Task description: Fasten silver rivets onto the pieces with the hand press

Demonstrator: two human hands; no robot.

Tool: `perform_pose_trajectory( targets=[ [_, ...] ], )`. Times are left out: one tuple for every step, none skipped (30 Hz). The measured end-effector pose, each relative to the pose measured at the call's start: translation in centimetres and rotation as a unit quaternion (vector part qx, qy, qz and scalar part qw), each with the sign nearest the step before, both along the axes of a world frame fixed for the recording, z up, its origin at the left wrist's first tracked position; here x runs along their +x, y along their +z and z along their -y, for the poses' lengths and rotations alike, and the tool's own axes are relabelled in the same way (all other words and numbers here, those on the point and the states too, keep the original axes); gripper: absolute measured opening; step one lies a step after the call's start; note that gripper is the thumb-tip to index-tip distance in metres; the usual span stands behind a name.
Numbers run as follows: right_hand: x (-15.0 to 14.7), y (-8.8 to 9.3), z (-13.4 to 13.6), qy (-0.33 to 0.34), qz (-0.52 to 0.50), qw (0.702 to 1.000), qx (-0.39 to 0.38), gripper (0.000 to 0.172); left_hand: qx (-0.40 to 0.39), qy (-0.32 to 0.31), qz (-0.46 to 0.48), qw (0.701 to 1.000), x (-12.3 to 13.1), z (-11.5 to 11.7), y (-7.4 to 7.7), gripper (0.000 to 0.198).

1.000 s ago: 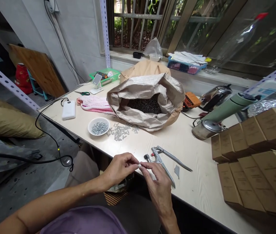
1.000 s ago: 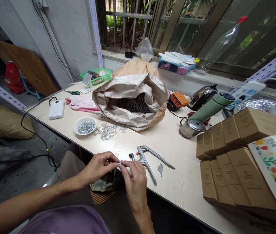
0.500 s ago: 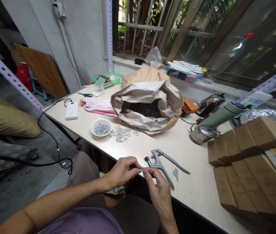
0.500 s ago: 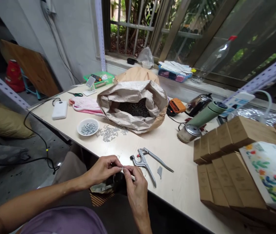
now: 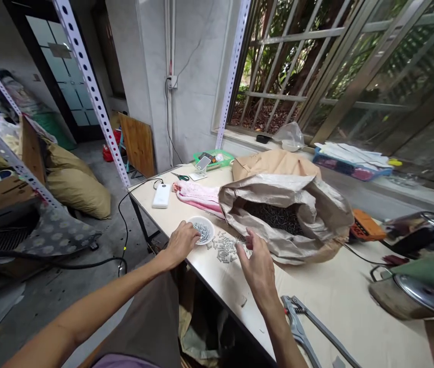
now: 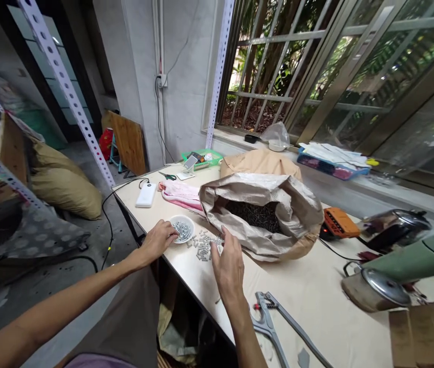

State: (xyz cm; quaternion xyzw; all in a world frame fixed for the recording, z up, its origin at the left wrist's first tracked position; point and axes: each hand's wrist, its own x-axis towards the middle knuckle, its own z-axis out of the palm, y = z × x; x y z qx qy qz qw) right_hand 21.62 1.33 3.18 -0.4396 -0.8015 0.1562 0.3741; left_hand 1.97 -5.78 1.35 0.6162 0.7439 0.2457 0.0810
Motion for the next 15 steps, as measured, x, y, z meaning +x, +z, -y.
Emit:
perform_pose_trajectory(
  targets=[
    [0.3, 0.1, 0.5, 0.002, 0.015, 1.0, 0.021, 0.047, -0.023, -0.001, -0.019, 1.0, -0.2, -0.7, 0.0, 0.013],
    [0.9, 0.0, 1.3, 0.002, 0.03, 0.999, 0.037, 0.045, -0.044, -0.003, -0.035, 0.998, -0.3, -1.3, 0.0, 0.012],
    [1.9, -0.3, 2.2, -0.003, 0.047, 0.998, 0.048, 0.043, -0.06, -0.006, -0.048, 0.997, -0.2, -1.9, -0.1, 0.011],
    [3.3, -0.6, 3.1, -0.014, 0.062, 0.996, 0.064, 0.041, -0.071, -0.009, -0.059, 0.996, -0.1, -2.3, -0.2, 0.01],
    [4.9, -1.1, 4.1, -0.026, 0.078, 0.993, 0.081, 0.038, -0.081, -0.01, -0.068, 0.994, 0.1, -2.6, -0.3, 0.011],
    [6.6, -1.7, 5.0, -0.052, 0.094, 0.989, 0.098, 0.037, -0.089, -0.01, -0.076, 0.993, 0.3, -2.9, -0.4, 0.011],
    [8.5, -2.3, 5.8, -0.072, 0.115, 0.985, 0.11, 0.037, -0.099, -0.008, -0.082, 0.992, 0.5, -3.0, -0.4, 0.012],
    [10.4, -2.8, 6.5, -0.099, 0.141, 0.977, 0.123, 0.038, -0.11, -0.006, -0.088, 0.99, 0.6, -3.1, -0.4, 0.013],
    [12.2, -3.4, 7.2, -0.124, 0.167, 0.969, 0.13, 0.04, -0.12, -0.003, -0.093, 0.988, 0.6, -3.1, -0.4, 0.014],
    [13.9, -3.9, 7.8, -0.142, 0.191, 0.963, 0.128, 0.042, -0.131, -0.003, -0.096, 0.987, 0.6, -3.1, -0.4, 0.015],
    [15.2, -4.5, 8.3, -0.15, 0.213, 0.958, 0.12, 0.043, -0.141, -0.005, -0.101, 0.985, 0.5, -3.1, -0.3, 0.016],
    [16.3, -4.9, 8.7, -0.15, 0.23, 0.956, 0.106, 0.044, -0.142, -0.008, -0.106, 0.984, 0.4, -3.1, -0.3, 0.018],
    [17.1, -5.4, 9.0, -0.147, 0.24, 0.955, 0.09, 0.044, -0.139, -0.01, -0.115, 0.984, 0.3, -3.1, -0.2, 0.019],
    [17.6, -5.8, 9.1, -0.146, 0.245, 0.956, 0.075, 0.045, -0.127, -0.013, -0.123, 0.984, 0.1, -3.1, -0.2, 0.021],
    [17.9, -6.2, 9.1, -0.146, 0.245, 0.956, 0.065, 0.045, -0.108, -0.017, -0.128, 0.986, 0.0, -3.0, 0.0, 0.021]
  ],
)
